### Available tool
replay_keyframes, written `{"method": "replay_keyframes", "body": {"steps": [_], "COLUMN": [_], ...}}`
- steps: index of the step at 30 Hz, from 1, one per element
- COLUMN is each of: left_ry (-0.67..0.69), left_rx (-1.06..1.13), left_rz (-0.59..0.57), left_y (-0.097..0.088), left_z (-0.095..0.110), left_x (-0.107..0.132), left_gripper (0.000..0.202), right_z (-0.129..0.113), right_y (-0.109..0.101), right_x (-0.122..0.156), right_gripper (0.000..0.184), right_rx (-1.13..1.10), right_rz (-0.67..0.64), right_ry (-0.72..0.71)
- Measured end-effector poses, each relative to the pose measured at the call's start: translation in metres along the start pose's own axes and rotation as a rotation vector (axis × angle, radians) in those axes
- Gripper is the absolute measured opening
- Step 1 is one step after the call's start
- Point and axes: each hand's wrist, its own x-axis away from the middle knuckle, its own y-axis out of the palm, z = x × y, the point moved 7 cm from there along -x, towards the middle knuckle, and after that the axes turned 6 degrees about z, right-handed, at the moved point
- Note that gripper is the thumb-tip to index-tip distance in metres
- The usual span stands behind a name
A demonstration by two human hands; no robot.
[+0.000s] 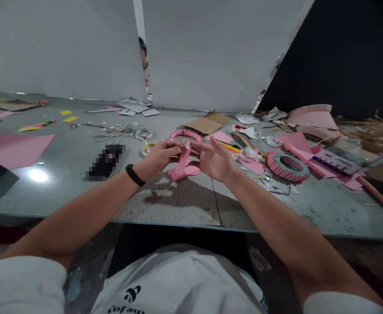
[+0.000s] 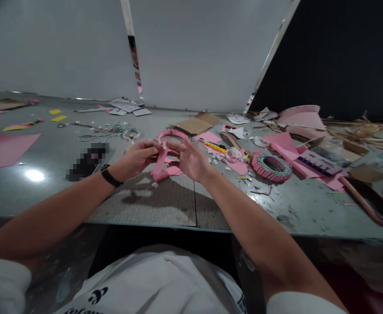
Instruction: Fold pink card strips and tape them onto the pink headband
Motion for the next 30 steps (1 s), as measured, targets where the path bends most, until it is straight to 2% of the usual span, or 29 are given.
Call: {"method": "replay_keyframes", "body": {"steps": [5, 11, 17, 30], "left_ry": [0.002, -0.023, -0.042, 0.014], "left_rx": [0.068, 0.104, 0.172, 0.174], "left_rz": [-0.015, -0.036, -0.072, -0.118], "left_y": [-0.0007, 0.0007, 0.0046, 0.003], "left_z": [-0.0025, -0.0037, -0.0033, -0.0046], "left_x": [-0.0014, -0.0001, -0.0005, -0.0024], "left_gripper": [0.03, 0.035, 0.037, 0.031], "right_z": [-0.0007, -0.0029, -0.0054, -0.0024], "right_y": [-0.0026, -0.0016, -0.0019, -0.0019], "right_x": [0.0007, 0.0007, 0.0011, 0.0], "right_gripper": [0.071, 0.061, 0.065, 0.051], "right_rx": [0.103, 0.06, 0.159, 0.176], "right_rz": [0.028, -0.026, -0.022, -0.124], "right_ry": [-0.008, -0.032, -0.063, -0.162]}}
